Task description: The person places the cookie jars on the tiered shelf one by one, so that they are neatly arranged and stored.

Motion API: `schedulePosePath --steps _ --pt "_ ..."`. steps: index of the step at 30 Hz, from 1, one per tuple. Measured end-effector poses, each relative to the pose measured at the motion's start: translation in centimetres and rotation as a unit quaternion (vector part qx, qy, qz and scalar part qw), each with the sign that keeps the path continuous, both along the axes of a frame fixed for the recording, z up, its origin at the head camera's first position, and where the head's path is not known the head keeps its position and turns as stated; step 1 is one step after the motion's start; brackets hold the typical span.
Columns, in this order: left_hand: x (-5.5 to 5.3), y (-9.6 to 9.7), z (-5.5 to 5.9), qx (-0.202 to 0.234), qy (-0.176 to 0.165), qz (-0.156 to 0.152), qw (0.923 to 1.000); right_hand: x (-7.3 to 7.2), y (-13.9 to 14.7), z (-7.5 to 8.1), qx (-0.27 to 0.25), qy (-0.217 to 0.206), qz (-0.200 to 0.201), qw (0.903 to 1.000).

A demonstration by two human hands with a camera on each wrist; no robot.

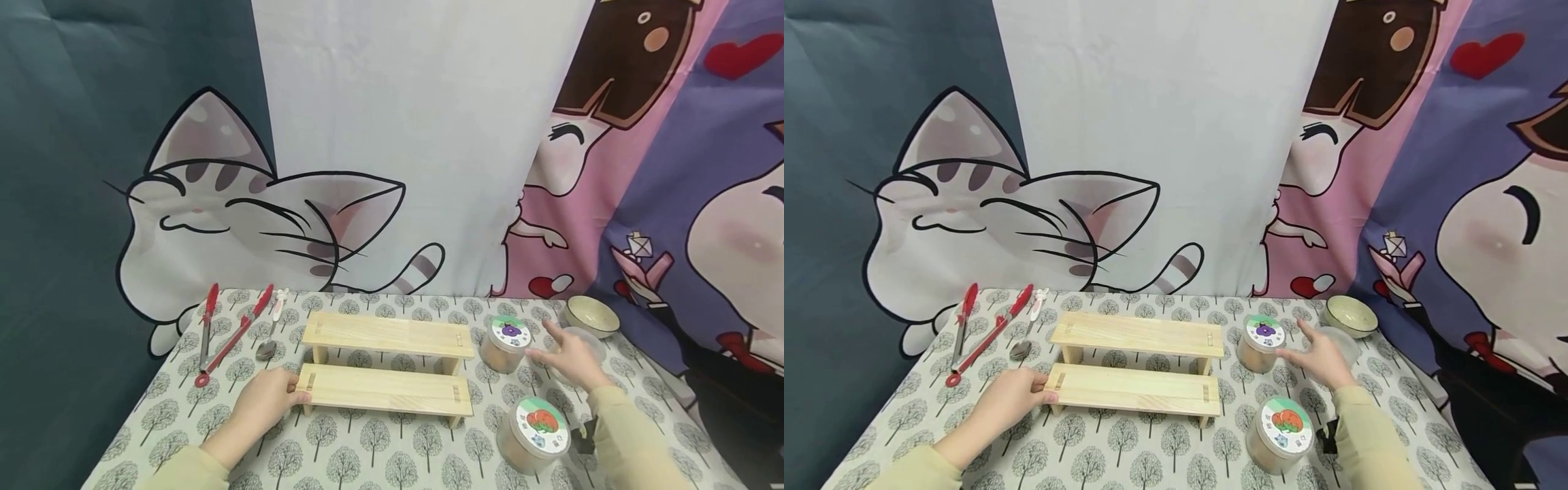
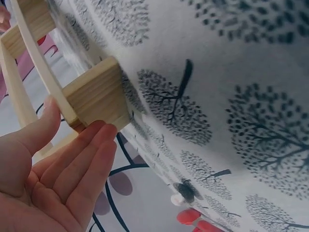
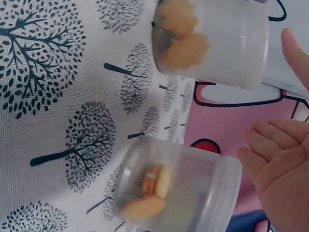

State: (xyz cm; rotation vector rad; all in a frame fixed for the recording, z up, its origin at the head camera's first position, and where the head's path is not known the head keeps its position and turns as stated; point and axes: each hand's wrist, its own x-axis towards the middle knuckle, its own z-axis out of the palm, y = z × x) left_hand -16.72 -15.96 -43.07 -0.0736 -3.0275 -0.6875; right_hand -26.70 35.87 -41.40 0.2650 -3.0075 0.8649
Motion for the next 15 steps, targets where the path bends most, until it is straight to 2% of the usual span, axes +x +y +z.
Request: schedulePosePath --steps 7,15 --pt "0.1 0.1 0.3 -0.011 -0.012 0.007 0.9998 -1.3 -0.4 -1.2 -0.066 -0.016 0.029 0.9973" --pt "-0.2 0.3 0.3 -0.018 -0.012 0.01 0.9997 -2.4 -0.7 -2.4 -0.094 -0.017 0.051 0.9941"
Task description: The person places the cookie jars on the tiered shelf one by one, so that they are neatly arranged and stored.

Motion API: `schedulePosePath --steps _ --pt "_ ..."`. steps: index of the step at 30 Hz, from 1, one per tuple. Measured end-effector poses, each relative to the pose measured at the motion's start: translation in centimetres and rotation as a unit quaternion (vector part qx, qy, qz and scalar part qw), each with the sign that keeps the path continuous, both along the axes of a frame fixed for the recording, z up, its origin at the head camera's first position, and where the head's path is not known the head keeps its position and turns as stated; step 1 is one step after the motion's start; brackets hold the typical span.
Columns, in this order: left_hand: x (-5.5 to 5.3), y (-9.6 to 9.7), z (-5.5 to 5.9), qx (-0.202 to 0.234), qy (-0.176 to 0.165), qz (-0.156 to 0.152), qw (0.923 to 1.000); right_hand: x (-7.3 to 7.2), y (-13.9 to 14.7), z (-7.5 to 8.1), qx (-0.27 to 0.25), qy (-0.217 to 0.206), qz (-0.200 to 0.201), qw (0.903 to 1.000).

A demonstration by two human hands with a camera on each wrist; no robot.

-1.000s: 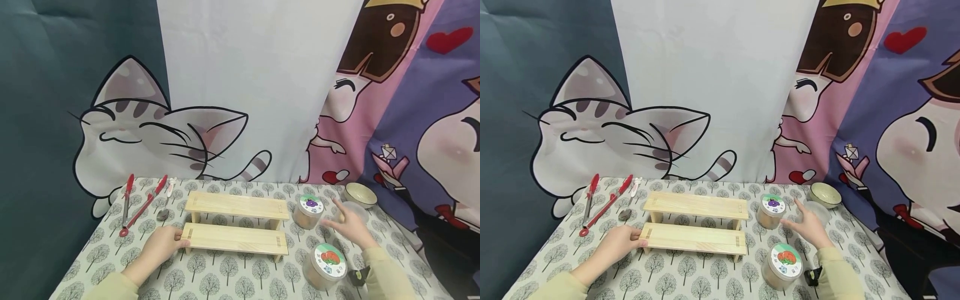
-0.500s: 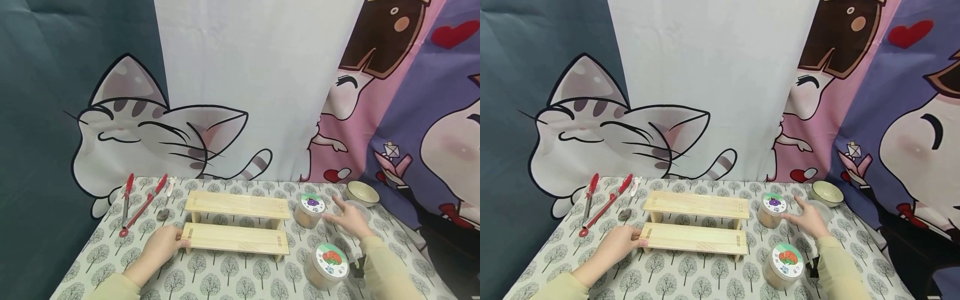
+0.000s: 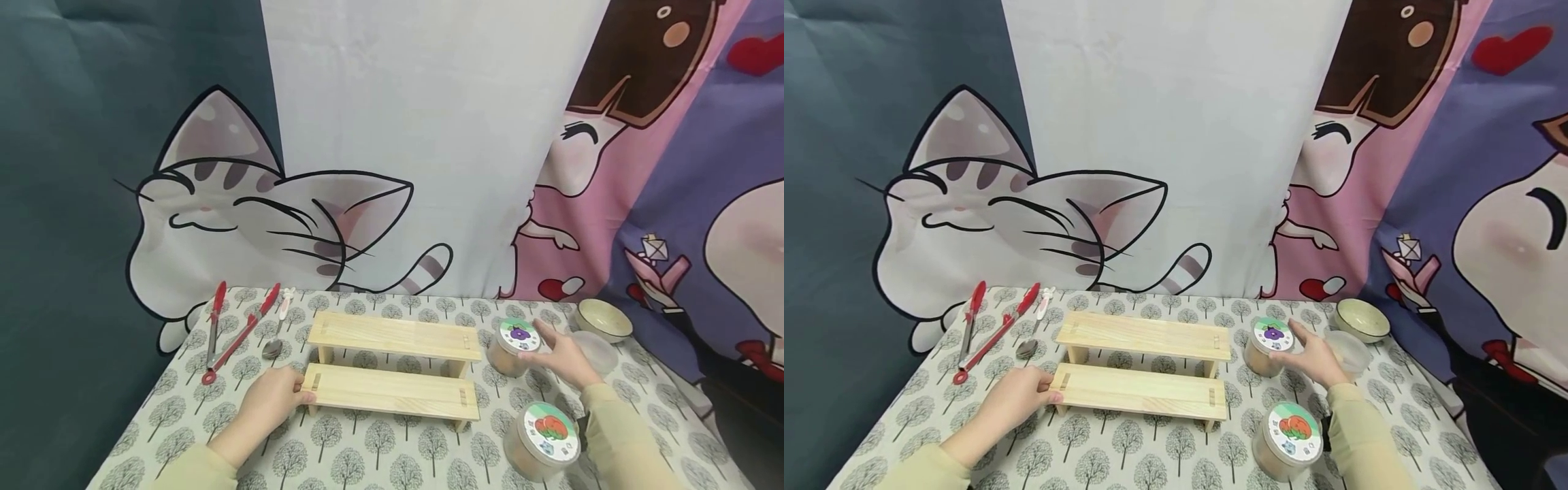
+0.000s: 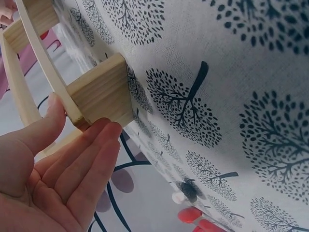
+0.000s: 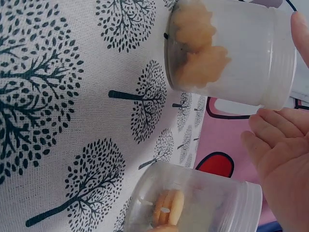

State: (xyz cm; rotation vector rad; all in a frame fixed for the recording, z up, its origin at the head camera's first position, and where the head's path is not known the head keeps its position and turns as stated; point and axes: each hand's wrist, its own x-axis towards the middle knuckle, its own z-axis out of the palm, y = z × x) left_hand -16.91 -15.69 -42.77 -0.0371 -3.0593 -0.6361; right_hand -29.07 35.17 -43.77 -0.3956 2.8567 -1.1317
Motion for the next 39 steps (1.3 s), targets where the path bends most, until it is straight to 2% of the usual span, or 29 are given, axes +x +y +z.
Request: schedulePosePath --steps 12,23,34,39 --pt "0.0 -0.1 0.0 0.008 0.006 0.006 0.9999 -0.1 -0.3 -0.2 0.009 0.015 -0.006 0.9998" --pt "0.1 0.0 0.3 0.014 0.005 0.006 0.9999 -0.3 0.0 -0.9 -0.029 -0.012 -0.017 0.9994" --pt "0.1 0.0 0.2 0.02 -0.002 0.013 0.9997 0.6 0.2 -0.1 -0.022 0.007 -0.039 0.999" --pt "0.0 -0.1 0.2 0.028 0.002 0.01 0.9996 1.2 0.5 1.0 -0.039 0.008 -0.041 0.9984"
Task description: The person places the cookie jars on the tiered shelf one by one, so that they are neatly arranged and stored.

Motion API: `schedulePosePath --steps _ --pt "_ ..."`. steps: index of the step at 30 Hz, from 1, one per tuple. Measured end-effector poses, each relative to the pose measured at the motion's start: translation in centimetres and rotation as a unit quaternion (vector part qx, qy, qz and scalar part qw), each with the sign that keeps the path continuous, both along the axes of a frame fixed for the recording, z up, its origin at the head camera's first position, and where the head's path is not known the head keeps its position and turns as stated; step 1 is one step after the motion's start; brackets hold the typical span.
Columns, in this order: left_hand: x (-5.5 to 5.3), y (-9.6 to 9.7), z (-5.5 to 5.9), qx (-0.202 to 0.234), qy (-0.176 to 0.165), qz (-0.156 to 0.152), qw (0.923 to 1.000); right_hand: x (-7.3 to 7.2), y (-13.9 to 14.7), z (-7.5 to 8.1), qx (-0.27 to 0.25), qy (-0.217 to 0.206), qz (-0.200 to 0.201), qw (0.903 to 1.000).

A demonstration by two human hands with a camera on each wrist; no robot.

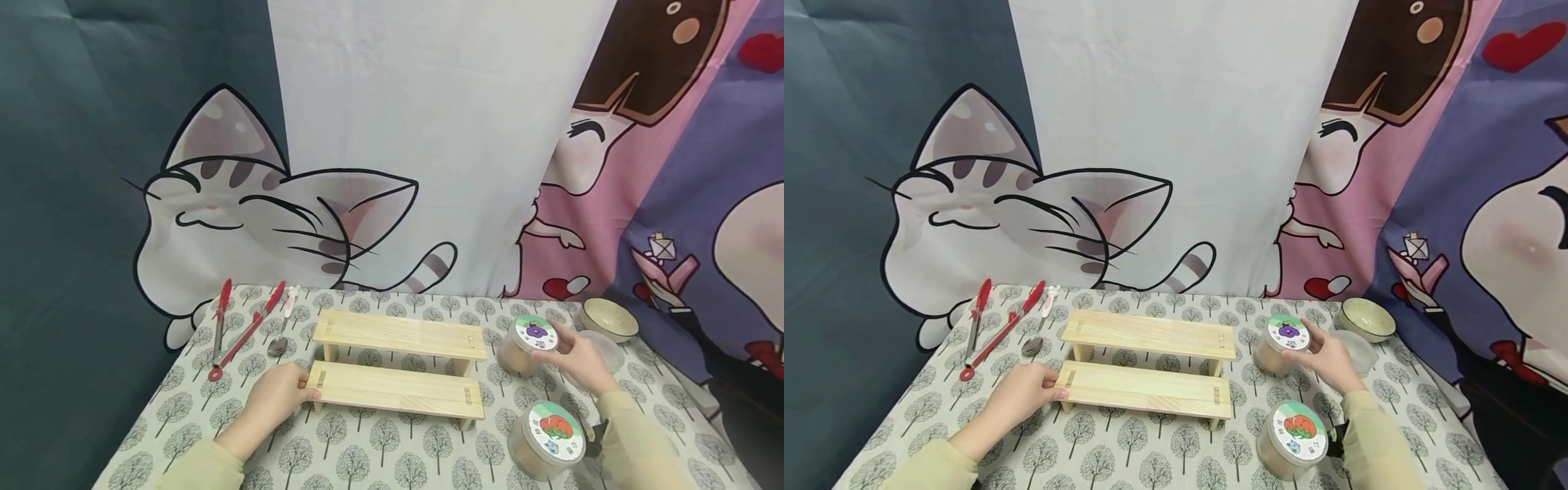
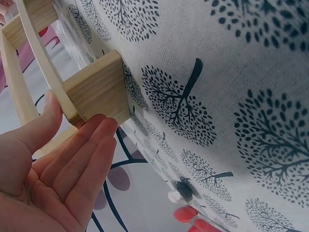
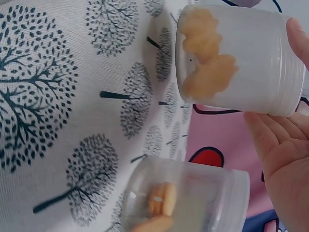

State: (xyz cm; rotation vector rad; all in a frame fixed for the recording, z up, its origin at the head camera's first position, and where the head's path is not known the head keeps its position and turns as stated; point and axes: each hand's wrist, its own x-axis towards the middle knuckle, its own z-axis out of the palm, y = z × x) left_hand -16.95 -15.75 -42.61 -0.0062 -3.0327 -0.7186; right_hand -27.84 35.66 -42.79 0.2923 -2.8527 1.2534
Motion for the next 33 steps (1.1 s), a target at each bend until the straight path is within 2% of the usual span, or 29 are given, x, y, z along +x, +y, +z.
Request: schedulePosePath --steps 8,15,21,28,33 --pt "-0.1 -0.1 -0.2 0.015 -0.002 -0.001 0.9999 1.2 0.0 2.4 0.017 0.022 -0.021 0.9994" --pt "-0.2 -0.3 -0.1 0.001 0.003 -0.006 1.0 1.7 -0.5 3.7 0.049 0.04 -0.049 0.9968" --pt "-0.1 -0.1 0.3 -0.01 -0.014 -0.002 0.9998 2.3 -1.2 4.7 0.034 0.044 -0.04 0.9977" --pt "0.0 0.0 0.3 -0.011 -0.019 -0.002 0.9998 3.4 -2.4 6.1 -0.015 0.052 -0.022 0.9983" --pt "-0.1 0.1 0.2 -0.012 -0.02 -0.003 0.9997 4.2 -3.6 7.2 -0.012 0.05 -0.019 0.9985"
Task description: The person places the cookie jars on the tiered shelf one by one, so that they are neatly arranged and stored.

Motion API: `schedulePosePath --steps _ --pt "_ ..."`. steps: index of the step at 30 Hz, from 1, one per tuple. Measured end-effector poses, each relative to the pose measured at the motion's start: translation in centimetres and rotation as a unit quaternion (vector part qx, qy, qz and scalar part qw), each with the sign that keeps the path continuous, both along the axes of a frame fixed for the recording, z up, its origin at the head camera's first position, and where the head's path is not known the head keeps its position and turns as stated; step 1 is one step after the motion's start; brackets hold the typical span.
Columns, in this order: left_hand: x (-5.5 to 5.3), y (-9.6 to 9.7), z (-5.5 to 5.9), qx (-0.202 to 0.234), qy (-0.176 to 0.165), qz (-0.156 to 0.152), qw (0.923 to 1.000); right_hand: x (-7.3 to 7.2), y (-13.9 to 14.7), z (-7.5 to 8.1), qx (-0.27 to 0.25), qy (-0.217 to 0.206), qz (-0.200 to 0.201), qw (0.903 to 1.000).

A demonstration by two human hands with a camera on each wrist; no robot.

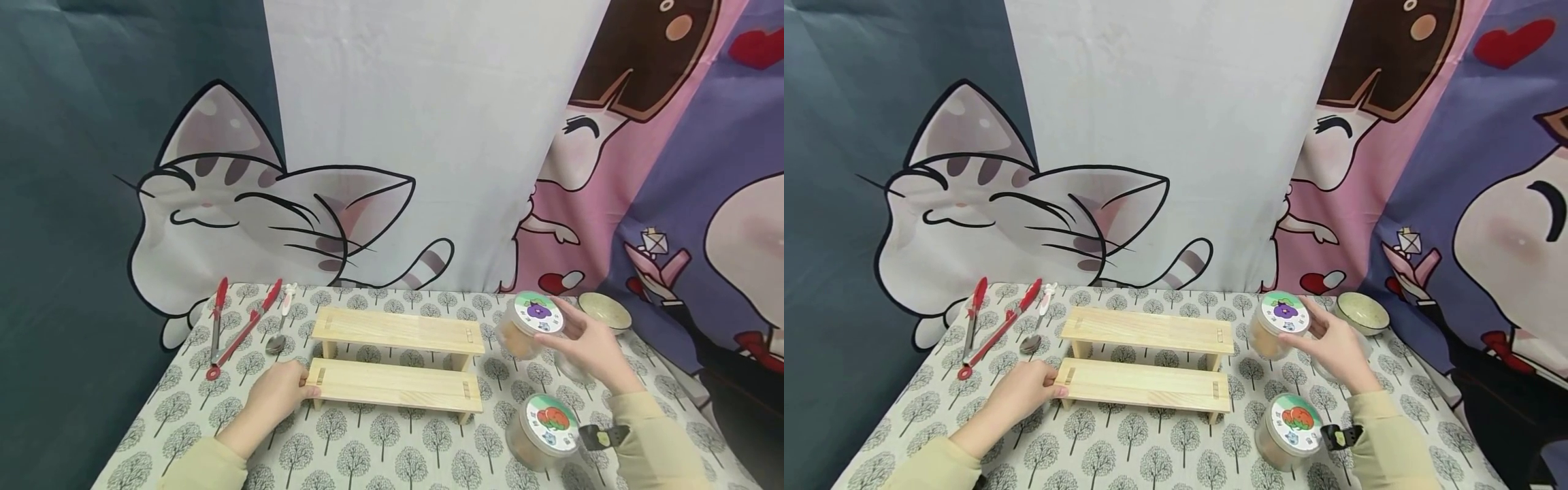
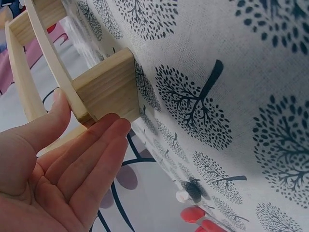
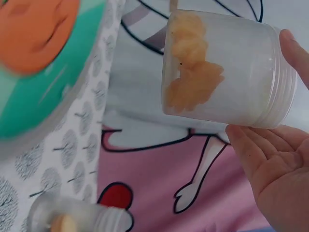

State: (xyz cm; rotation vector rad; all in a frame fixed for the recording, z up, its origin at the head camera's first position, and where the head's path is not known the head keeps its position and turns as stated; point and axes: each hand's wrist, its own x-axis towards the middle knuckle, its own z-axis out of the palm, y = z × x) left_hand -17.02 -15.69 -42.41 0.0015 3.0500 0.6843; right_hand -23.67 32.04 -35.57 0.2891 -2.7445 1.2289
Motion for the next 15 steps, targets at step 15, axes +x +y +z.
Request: schedulePosePath --steps 15 --pt "0.1 0.0 0.0 0.004 0.002 0.006 1.0 0.2 -5.1 1.1 -0.043 0.031 0.061 0.9967"
